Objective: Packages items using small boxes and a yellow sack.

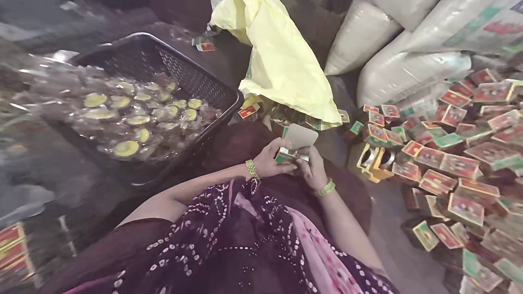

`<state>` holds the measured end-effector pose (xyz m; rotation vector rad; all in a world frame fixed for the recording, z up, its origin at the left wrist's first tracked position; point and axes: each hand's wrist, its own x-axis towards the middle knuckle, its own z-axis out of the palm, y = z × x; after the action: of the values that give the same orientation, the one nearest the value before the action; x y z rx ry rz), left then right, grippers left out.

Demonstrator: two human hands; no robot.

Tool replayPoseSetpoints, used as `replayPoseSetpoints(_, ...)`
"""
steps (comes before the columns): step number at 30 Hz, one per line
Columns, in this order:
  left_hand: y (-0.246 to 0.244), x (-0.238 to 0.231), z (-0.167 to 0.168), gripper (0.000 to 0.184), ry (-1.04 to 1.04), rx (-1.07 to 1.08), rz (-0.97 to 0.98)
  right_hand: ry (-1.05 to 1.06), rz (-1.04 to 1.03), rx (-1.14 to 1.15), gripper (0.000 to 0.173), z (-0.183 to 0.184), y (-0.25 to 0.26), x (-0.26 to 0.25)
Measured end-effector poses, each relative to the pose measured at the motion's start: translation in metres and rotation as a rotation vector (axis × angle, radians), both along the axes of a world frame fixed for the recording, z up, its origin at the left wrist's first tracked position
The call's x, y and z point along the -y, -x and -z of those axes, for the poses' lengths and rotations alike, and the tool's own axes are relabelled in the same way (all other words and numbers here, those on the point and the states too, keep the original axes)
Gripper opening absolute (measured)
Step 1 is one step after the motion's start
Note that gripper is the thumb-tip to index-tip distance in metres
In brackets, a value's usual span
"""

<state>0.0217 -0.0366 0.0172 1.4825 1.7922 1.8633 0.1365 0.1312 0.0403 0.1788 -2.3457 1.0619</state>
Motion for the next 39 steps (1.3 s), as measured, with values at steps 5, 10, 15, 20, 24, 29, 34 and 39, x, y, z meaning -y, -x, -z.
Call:
replayPoseSetpoints(5,0.002,-0.003,-0.009,0.071,0.18,0.106,0.021,0.367,0.03,-0.139,0.048,-0.009,0.002,0.007)
replayPoseSetpoints(10,0.002,-0.008,0.0,0.106,0.22,0.263,0.052,0.519,0.005,0.004,0.028,-0.022,-0.004,-0.003)
replayPoseSetpoints(15,0.006,-0.011,0.008,0.112,0.232,0.281,0.083,0.062,-0.001,0.073,0.017,-0.022,-0.005,-0.009)
replayPoseSetpoints(20,0.008,-0.012,0.008,0.112,0.25,0.325,0.142,-0.104,0.011,-0.015,0.017,-0.021,-0.006,-0.014)
replayPoseSetpoints(24,0.007,-0.011,0.006,0.11,0.266,0.317,0.17,-0.04,-0.046,0.046,0.016,-0.022,-0.006,-0.019)
replayPoseSetpoints(29,0.008,-0.011,0.007,0.107,0.277,0.327,0.169,-0.075,-0.044,0.159,0.023,-0.025,-0.009,-0.012)
replayPoseSetpoints(34,0.009,-0.013,0.002,0.094,0.254,0.536,0.047,-0.227,0.109,0.073,0.029,-0.015,-0.006,0.004)
replayPoseSetpoints(39,0.005,-0.014,0.007,0.056,0.21,0.501,0.136,-0.074,0.118,0.273,0.04,-0.024,-0.016,-0.008)
